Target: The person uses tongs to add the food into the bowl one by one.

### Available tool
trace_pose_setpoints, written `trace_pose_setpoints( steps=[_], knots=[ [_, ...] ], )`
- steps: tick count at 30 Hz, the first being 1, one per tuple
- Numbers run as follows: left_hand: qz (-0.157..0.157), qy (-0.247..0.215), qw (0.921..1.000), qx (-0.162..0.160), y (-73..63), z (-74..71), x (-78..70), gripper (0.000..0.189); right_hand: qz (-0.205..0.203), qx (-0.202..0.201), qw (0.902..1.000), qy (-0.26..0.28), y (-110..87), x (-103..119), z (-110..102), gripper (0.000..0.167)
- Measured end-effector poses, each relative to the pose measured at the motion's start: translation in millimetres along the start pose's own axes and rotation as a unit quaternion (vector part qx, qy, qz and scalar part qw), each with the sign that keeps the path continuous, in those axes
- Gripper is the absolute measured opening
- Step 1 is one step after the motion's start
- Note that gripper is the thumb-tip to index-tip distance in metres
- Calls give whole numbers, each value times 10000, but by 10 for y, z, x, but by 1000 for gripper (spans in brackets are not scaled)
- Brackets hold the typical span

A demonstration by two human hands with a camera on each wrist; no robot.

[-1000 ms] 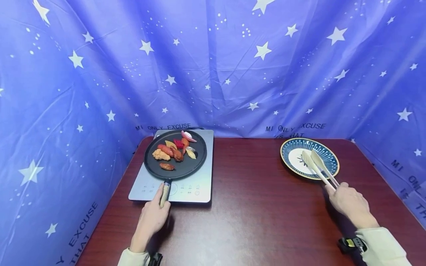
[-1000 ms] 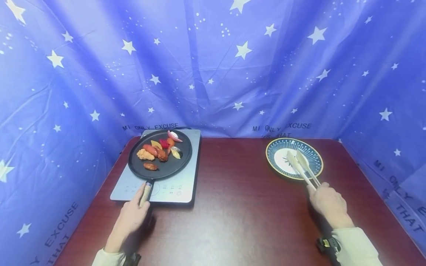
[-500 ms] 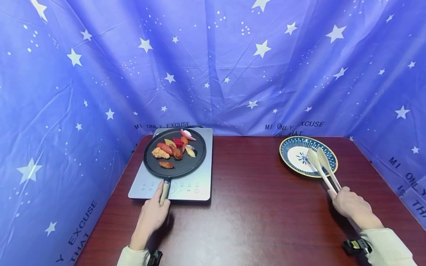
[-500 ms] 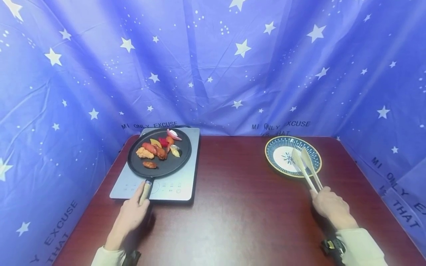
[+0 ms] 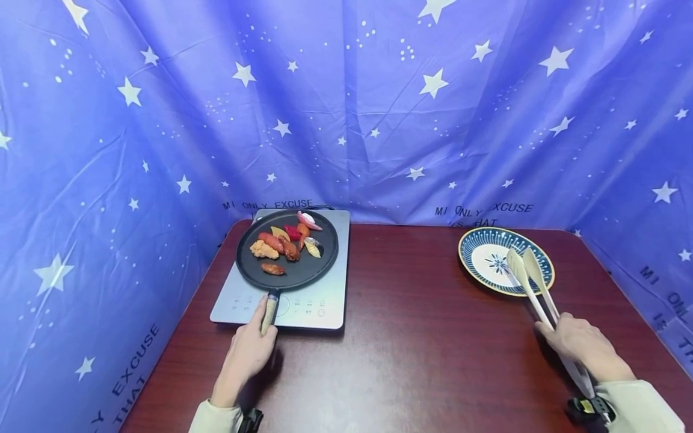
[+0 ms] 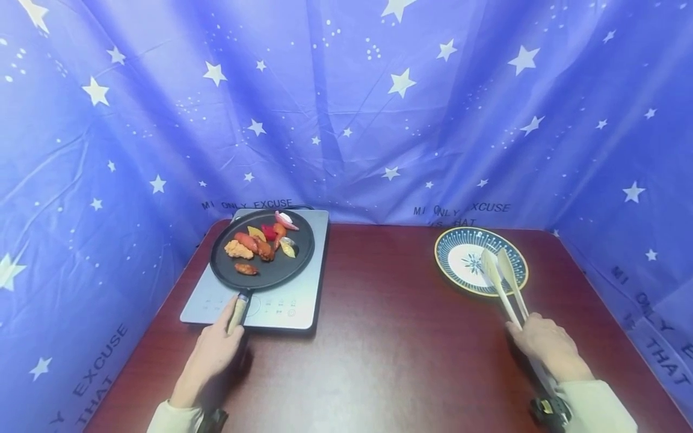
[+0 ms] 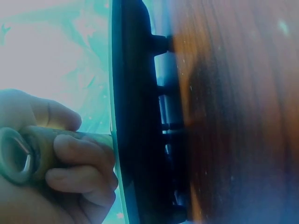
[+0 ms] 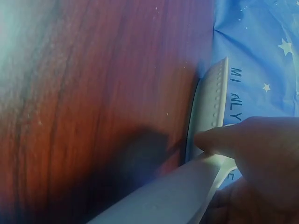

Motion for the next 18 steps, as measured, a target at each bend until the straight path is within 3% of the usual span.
trace_pose_setpoints(
  steps=[7,12,18],
  knots=[
    [91,-41,9999,104,-34,-6,-34,68,-49,14,10000,-52,-21,-5,-30,69],
    [95,356,9987,353,-34,-43,-96,67,34,-34,9999,-132,-61,-17,-113,75],
    [327,1357,9874,750,-6,-171,-278,64,-106,-1094,9932,-385,-87,29,-480,77]
  ],
)
Point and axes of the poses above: each hand's wrist, its own y-axis towards the middle knuckle, its own z-axis out of the palm, x = y × z, the point moved 7 cm from there along y, towards the middle knuckle, and after that the axes turned 11 degrees about -y, right-handed, at the moved point
